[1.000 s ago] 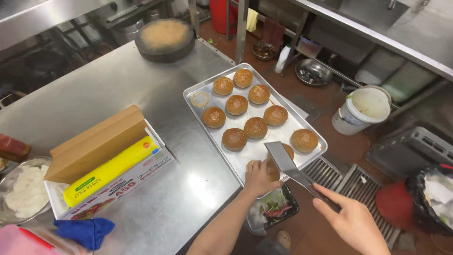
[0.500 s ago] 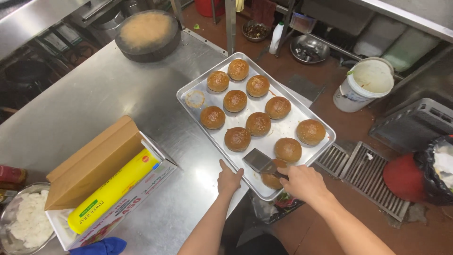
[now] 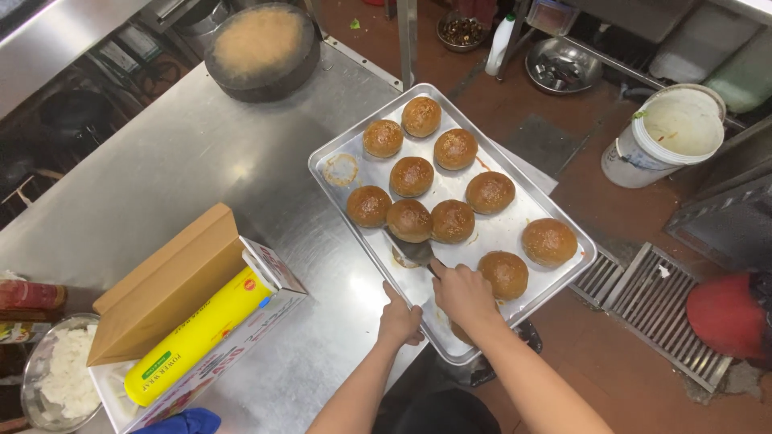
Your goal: Packing and wrapping burger buns from a tray into a box
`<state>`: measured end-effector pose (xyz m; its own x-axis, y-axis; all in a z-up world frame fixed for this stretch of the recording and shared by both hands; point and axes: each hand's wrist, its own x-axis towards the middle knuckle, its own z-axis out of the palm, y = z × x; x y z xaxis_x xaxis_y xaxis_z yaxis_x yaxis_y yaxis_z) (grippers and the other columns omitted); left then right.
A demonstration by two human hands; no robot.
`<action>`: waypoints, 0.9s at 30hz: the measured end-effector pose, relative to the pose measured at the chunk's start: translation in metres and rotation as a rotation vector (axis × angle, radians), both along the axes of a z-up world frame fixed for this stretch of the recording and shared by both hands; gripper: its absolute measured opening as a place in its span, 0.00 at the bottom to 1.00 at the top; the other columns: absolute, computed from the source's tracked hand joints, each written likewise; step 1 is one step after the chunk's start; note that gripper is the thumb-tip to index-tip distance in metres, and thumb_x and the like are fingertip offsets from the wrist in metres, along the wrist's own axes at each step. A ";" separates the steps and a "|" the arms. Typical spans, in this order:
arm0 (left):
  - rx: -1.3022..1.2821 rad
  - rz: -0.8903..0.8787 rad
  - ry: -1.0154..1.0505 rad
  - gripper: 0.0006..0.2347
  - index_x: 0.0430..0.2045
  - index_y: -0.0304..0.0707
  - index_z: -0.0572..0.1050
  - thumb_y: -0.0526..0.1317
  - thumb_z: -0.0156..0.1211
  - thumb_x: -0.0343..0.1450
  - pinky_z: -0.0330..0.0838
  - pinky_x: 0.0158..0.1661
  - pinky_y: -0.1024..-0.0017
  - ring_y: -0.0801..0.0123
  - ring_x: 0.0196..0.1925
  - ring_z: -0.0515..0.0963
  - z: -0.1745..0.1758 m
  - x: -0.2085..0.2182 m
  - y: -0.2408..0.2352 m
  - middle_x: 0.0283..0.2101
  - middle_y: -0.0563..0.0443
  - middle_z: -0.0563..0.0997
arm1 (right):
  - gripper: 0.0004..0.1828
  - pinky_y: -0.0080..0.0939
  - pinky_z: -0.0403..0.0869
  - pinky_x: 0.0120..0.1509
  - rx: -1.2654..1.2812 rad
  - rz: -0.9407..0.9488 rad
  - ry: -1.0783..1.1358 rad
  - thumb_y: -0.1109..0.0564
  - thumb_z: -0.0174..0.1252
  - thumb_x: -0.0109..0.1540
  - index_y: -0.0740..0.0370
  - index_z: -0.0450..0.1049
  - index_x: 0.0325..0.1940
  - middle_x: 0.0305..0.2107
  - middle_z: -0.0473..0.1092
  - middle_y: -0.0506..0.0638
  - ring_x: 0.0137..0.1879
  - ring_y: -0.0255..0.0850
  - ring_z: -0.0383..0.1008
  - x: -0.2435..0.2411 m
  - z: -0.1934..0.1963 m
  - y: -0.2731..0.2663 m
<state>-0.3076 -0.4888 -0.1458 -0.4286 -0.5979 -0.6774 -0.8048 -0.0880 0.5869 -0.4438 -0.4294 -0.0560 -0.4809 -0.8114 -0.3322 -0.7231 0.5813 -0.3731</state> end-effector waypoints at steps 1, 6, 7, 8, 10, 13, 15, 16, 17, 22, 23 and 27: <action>0.020 0.026 0.026 0.34 0.69 0.23 0.32 0.37 0.46 0.74 0.85 0.28 0.64 0.52 0.24 0.86 -0.002 0.000 0.000 0.28 0.33 0.84 | 0.18 0.60 0.81 0.43 0.038 0.012 0.009 0.48 0.55 0.64 0.59 0.82 0.50 0.33 0.77 0.64 0.41 0.62 0.82 -0.001 0.011 -0.001; 0.042 0.060 0.054 0.35 0.71 0.24 0.31 0.37 0.47 0.75 0.85 0.28 0.67 0.55 0.25 0.86 0.000 0.006 -0.003 0.30 0.33 0.84 | 0.20 0.64 0.80 0.45 0.197 0.075 -0.030 0.48 0.52 0.64 0.59 0.83 0.48 0.36 0.77 0.66 0.44 0.66 0.81 0.021 0.032 0.030; 0.049 0.057 0.083 0.35 0.71 0.24 0.30 0.38 0.47 0.75 0.85 0.28 0.67 0.55 0.25 0.86 0.001 0.007 -0.003 0.30 0.33 0.84 | 0.20 0.64 0.80 0.47 0.232 0.093 -0.024 0.48 0.51 0.64 0.61 0.82 0.49 0.37 0.76 0.67 0.45 0.67 0.81 0.026 0.031 0.032; 0.047 0.081 0.085 0.35 0.71 0.24 0.30 0.38 0.47 0.75 0.85 0.28 0.67 0.55 0.25 0.86 0.002 0.005 -0.005 0.30 0.33 0.84 | 0.20 0.64 0.80 0.47 0.231 0.117 -0.020 0.48 0.51 0.64 0.61 0.82 0.49 0.37 0.76 0.67 0.45 0.67 0.81 0.024 0.014 0.023; 0.244 0.157 -0.029 0.41 0.72 0.50 0.16 0.41 0.45 0.75 0.84 0.33 0.68 0.55 0.26 0.83 0.001 0.001 -0.009 0.39 0.33 0.83 | 0.26 0.69 0.73 0.43 0.239 0.150 0.061 0.55 0.44 0.61 0.44 0.64 0.65 0.35 0.74 0.62 0.43 0.74 0.75 0.022 -0.021 0.005; 0.229 0.131 -0.064 0.40 0.71 0.46 0.17 0.38 0.43 0.74 0.82 0.33 0.67 0.55 0.22 0.81 0.001 -0.001 -0.008 0.33 0.33 0.83 | 0.24 0.69 0.74 0.42 0.026 0.141 0.077 0.60 0.46 0.59 0.52 0.66 0.61 0.35 0.75 0.65 0.42 0.73 0.76 0.021 -0.076 -0.057; 0.252 0.180 -0.081 0.40 0.72 0.50 0.17 0.37 0.44 0.74 0.82 0.31 0.66 0.53 0.24 0.82 -0.003 -0.006 -0.010 0.38 0.31 0.82 | 0.24 0.68 0.75 0.42 0.027 0.117 0.048 0.62 0.46 0.59 0.54 0.67 0.60 0.36 0.75 0.64 0.43 0.71 0.76 0.024 -0.079 -0.077; 0.279 0.221 -0.102 0.41 0.73 0.54 0.18 0.36 0.44 0.74 0.83 0.30 0.65 0.52 0.25 0.82 -0.006 -0.007 -0.009 0.43 0.29 0.81 | 0.23 0.66 0.75 0.42 0.031 0.084 0.016 0.63 0.47 0.58 0.55 0.68 0.59 0.36 0.76 0.64 0.45 0.69 0.76 0.027 -0.082 -0.086; 0.279 0.217 -0.106 0.41 0.73 0.54 0.18 0.36 0.44 0.74 0.83 0.30 0.65 0.52 0.25 0.82 -0.010 -0.006 -0.008 0.43 0.29 0.81 | 0.23 0.66 0.75 0.42 0.032 0.079 0.013 0.63 0.47 0.58 0.55 0.68 0.59 0.36 0.76 0.64 0.45 0.69 0.76 0.028 -0.076 -0.080; 0.297 0.228 -0.085 0.44 0.73 0.51 0.19 0.36 0.51 0.73 0.81 0.28 0.65 0.55 0.25 0.81 0.011 -0.007 -0.010 0.41 0.32 0.81 | 0.25 0.68 0.74 0.46 0.166 0.074 -0.049 0.50 0.45 0.66 0.50 0.61 0.69 0.41 0.73 0.65 0.48 0.72 0.75 0.038 -0.040 -0.045; 0.293 0.232 -0.086 0.44 0.73 0.51 0.19 0.36 0.51 0.73 0.81 0.28 0.65 0.55 0.25 0.81 0.003 -0.005 -0.009 0.41 0.32 0.81 | 0.25 0.68 0.74 0.46 0.162 0.079 -0.051 0.50 0.45 0.66 0.50 0.61 0.69 0.41 0.73 0.65 0.48 0.72 0.75 0.037 -0.043 -0.056; 0.250 0.192 -0.089 0.40 0.73 0.51 0.18 0.39 0.44 0.75 0.83 0.31 0.65 0.54 0.24 0.83 -0.018 0.000 -0.004 0.40 0.31 0.82 | 0.23 0.65 0.76 0.45 0.078 0.081 -0.067 0.60 0.50 0.63 0.58 0.64 0.63 0.39 0.74 0.64 0.46 0.68 0.77 0.035 -0.063 -0.118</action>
<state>-0.3072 -0.4926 -0.1642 -0.2564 -0.4721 -0.8435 -0.8068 -0.3761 0.4557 -0.4093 -0.5474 -0.1187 -0.3895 -0.8170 -0.4253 -0.7436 0.5514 -0.3782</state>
